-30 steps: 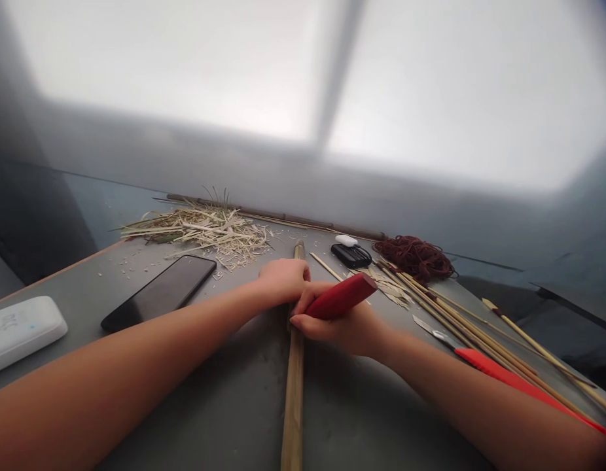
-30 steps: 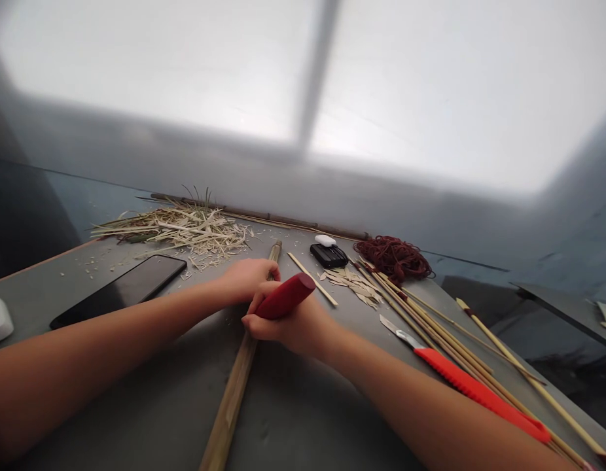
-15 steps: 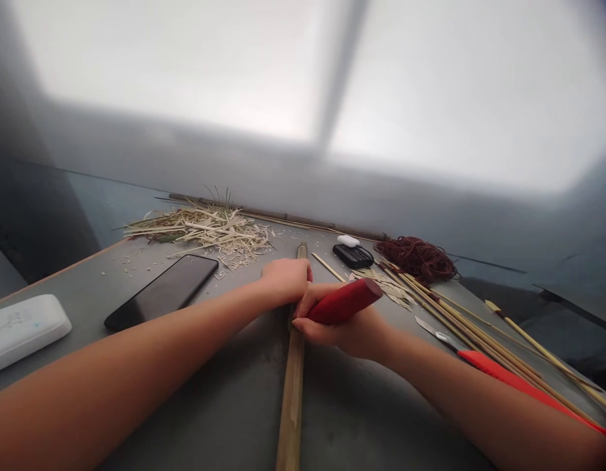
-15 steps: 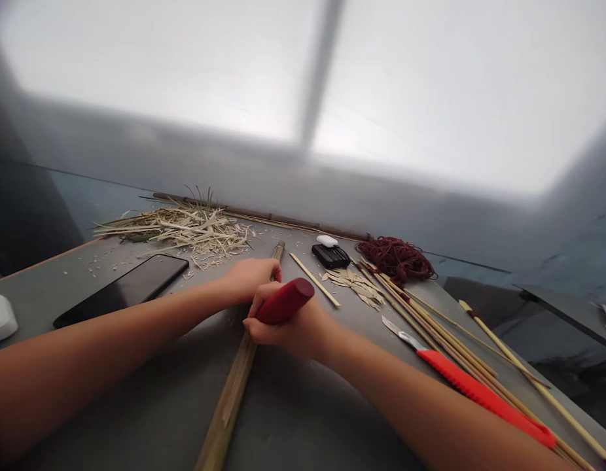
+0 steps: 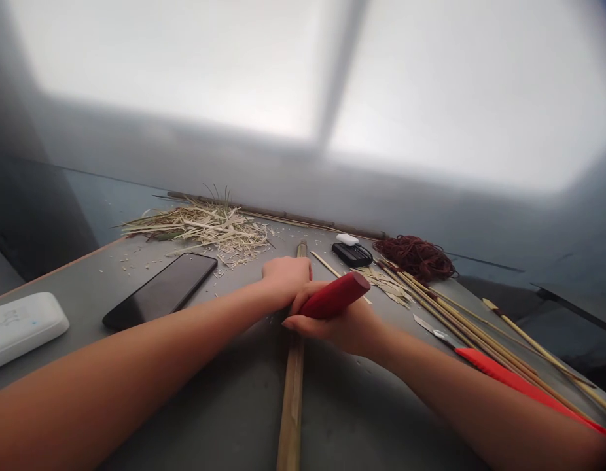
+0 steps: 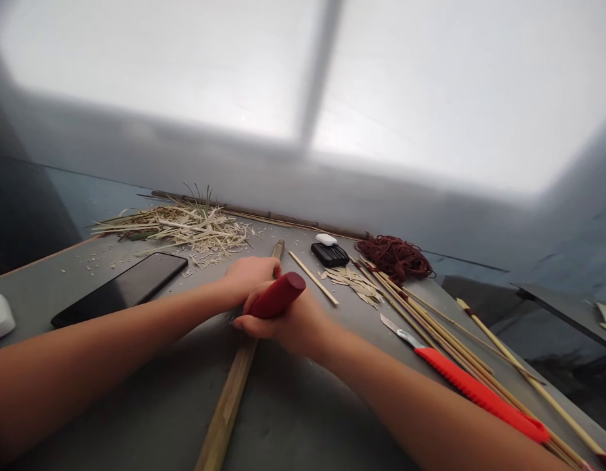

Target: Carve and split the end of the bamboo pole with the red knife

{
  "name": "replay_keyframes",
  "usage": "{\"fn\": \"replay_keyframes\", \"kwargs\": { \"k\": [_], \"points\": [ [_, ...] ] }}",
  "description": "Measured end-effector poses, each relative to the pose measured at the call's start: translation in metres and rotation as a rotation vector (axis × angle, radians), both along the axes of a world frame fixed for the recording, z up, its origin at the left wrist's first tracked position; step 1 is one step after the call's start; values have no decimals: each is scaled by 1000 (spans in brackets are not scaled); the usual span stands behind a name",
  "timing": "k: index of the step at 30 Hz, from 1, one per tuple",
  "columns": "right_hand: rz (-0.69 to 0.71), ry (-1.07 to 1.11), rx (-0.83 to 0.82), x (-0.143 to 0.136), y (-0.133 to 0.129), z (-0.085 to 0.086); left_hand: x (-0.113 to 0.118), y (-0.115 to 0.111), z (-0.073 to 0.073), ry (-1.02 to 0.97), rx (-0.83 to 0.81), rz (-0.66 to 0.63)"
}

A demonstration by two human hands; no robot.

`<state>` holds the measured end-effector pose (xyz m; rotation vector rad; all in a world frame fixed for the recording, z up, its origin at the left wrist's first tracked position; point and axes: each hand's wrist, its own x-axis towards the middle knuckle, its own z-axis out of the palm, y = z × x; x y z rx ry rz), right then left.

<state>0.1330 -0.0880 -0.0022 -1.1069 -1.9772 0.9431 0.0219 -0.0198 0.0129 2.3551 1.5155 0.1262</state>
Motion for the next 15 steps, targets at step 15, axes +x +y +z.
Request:
{"fn": "replay_keyframes", "kwargs": {
  "k": [15],
  "points": [
    [-32,139,-32,9,1,-13,-13,11,-9,-45,-28,-157]
  ]
}}
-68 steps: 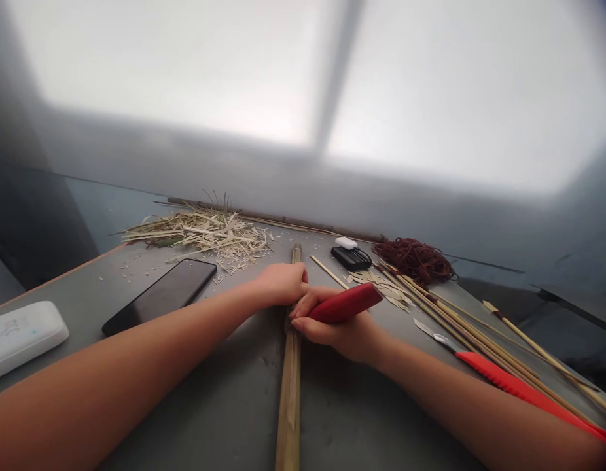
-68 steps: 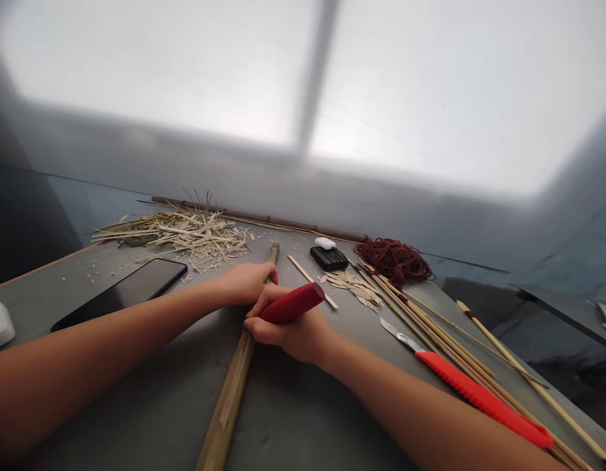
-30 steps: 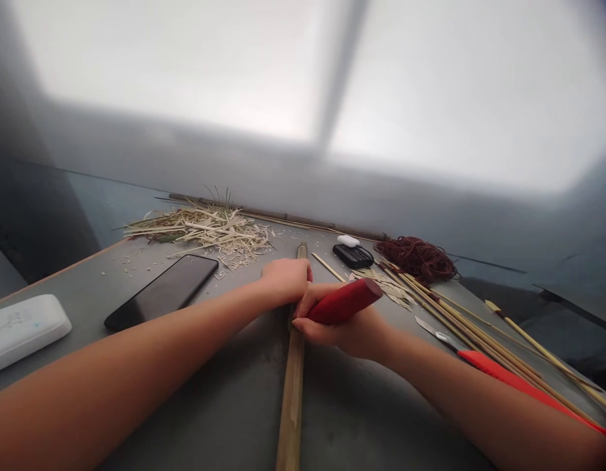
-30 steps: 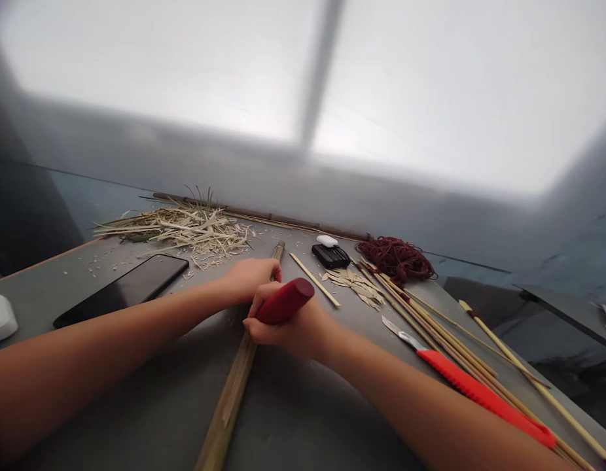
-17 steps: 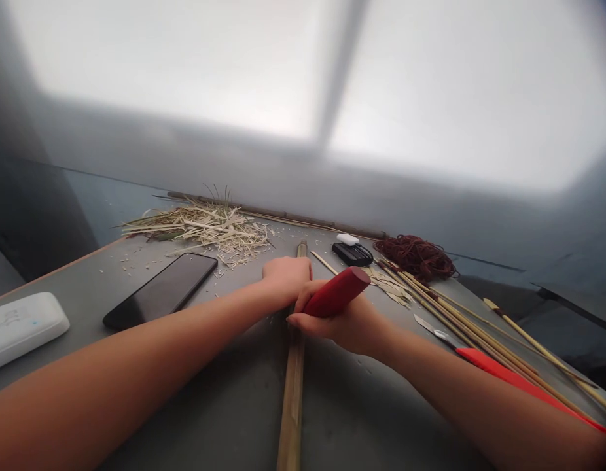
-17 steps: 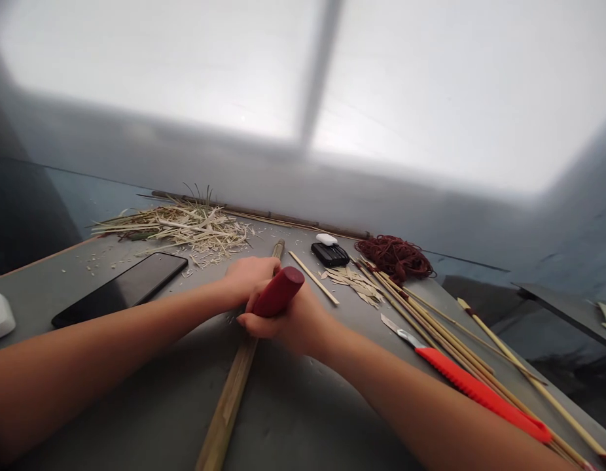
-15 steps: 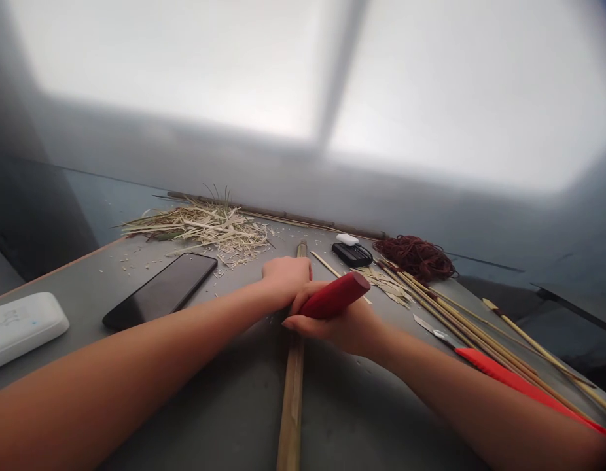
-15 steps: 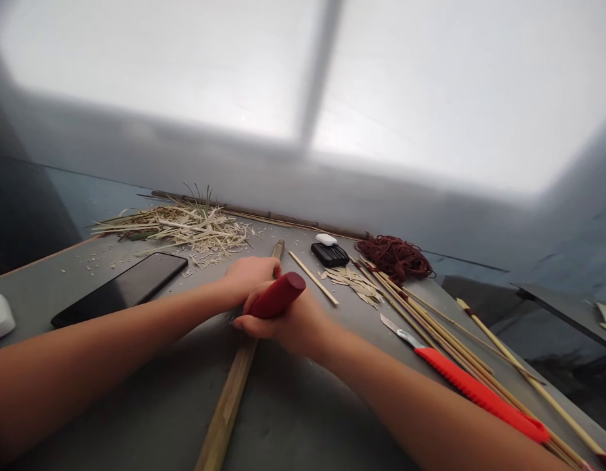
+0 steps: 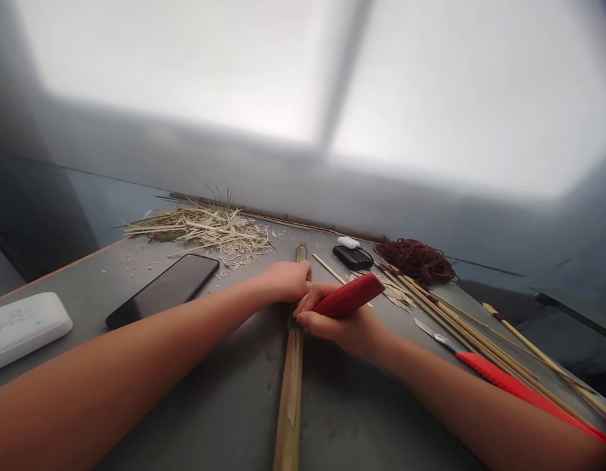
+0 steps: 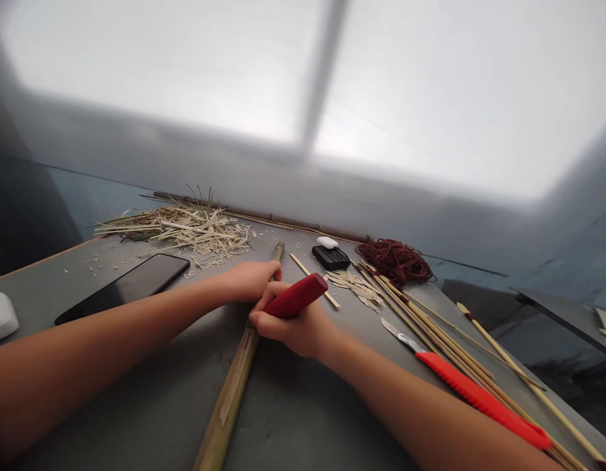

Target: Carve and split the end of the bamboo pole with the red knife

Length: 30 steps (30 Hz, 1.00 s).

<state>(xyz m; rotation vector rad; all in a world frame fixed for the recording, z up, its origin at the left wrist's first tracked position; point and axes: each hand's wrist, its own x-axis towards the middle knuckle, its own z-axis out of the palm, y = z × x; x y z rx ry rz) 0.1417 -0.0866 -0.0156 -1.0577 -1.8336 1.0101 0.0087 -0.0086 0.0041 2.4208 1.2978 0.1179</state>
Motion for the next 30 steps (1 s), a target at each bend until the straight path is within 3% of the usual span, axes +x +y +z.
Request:
{"fn": "replay_keyframes", "kwargs": {
  "k": [4,15,23,30],
  "points": [
    [12,60,-7,3,1,-2,1,4,-4,0,-11,12],
    [30,-100,33,-7,-2,7,11,-1,0,0,52,149],
    [24,-68,-11,-5,-1,9,4,6,-7,-58,-14,43],
    [19,89,0,1,-1,-2,0,4,-2,-55,-58,-3]
  ]
}}
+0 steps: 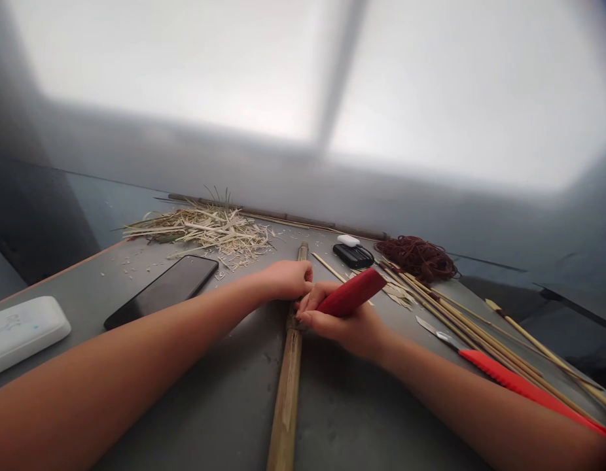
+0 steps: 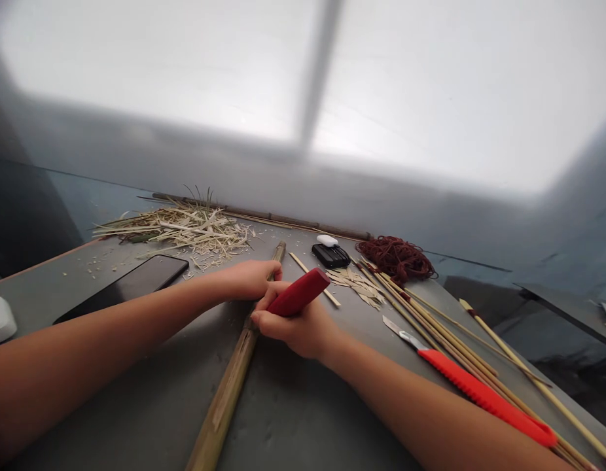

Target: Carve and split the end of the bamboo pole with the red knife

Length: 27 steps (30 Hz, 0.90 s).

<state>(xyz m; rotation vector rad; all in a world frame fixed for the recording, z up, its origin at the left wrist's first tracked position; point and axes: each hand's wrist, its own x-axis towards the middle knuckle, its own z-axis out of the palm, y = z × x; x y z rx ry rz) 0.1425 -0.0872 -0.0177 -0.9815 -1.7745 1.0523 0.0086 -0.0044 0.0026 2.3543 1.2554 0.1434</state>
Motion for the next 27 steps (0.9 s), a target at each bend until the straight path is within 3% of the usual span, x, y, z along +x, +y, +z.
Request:
{"fn": "replay_keyframes", "kwargs": {
  "k": [13,20,27],
  "points": [
    [-24,-198,27,-15,-6,13,11,-8,2,60,110,183],
    [21,-144,-7,-6,-2,11,6,1,-6,81,111,71],
    [13,34,-28,0,0,-1,3,-3,-5,50,100,53]
  ]
}}
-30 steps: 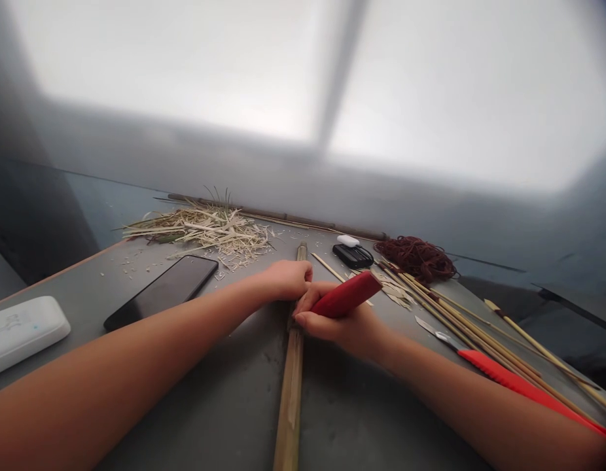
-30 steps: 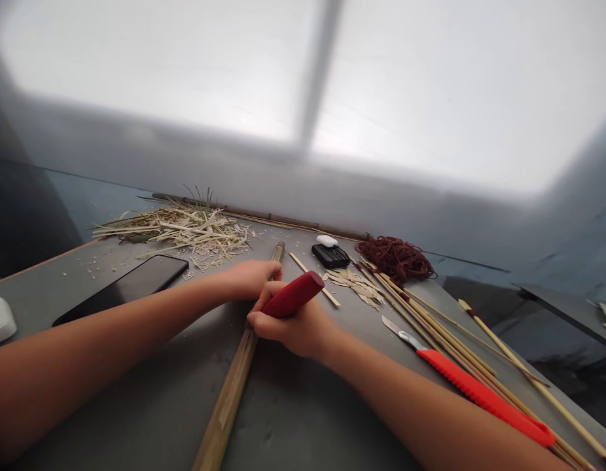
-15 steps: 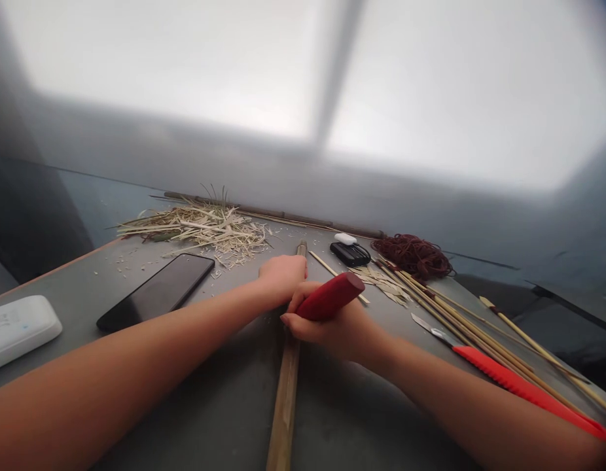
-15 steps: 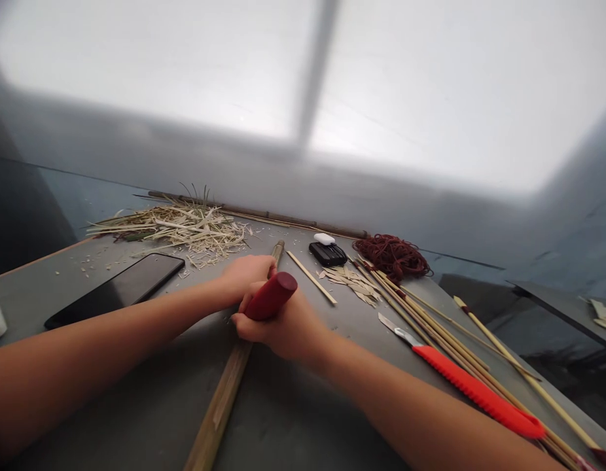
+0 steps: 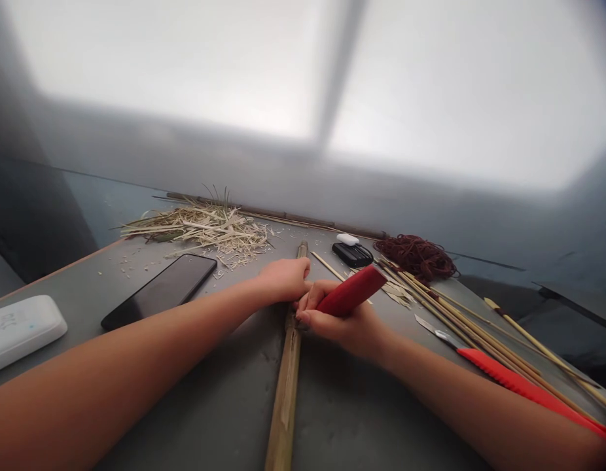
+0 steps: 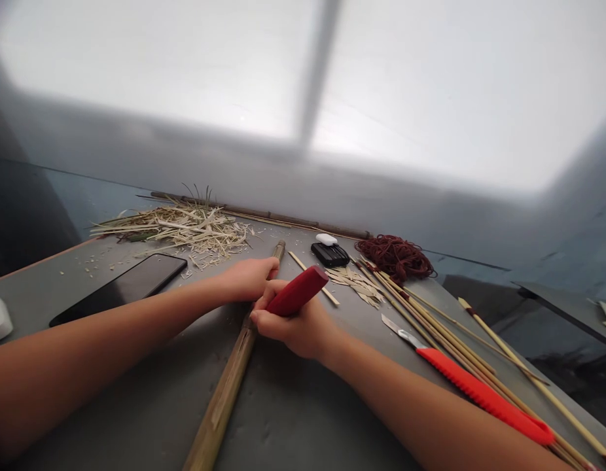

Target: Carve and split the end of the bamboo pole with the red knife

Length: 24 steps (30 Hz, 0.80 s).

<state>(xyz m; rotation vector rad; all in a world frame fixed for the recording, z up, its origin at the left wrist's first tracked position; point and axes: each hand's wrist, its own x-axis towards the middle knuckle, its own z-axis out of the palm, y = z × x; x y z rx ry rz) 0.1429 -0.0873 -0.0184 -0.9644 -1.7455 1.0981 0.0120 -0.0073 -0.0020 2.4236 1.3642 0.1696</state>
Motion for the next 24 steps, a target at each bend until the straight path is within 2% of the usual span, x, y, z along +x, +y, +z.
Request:
{"fn": "replay_keyframes", "kwargs": {
  "k": [4,8,17,21,24],
  "points": [
    [-16,-87,35,-7,-3,4,2,-1,2,44,16,27],
    [-3,-182,60,-16,-7,9,4,-2,6,74,-38,59],
    [-85,-147,94,-21,-11,10,4,2,7,154,-15,-44],
    [-82,-151,54,-22,-13,13,6,-1,8,115,-8,6],
    [-25,-211,21,-19,-11,18,7,0,5,89,-3,36]
  ]
}}
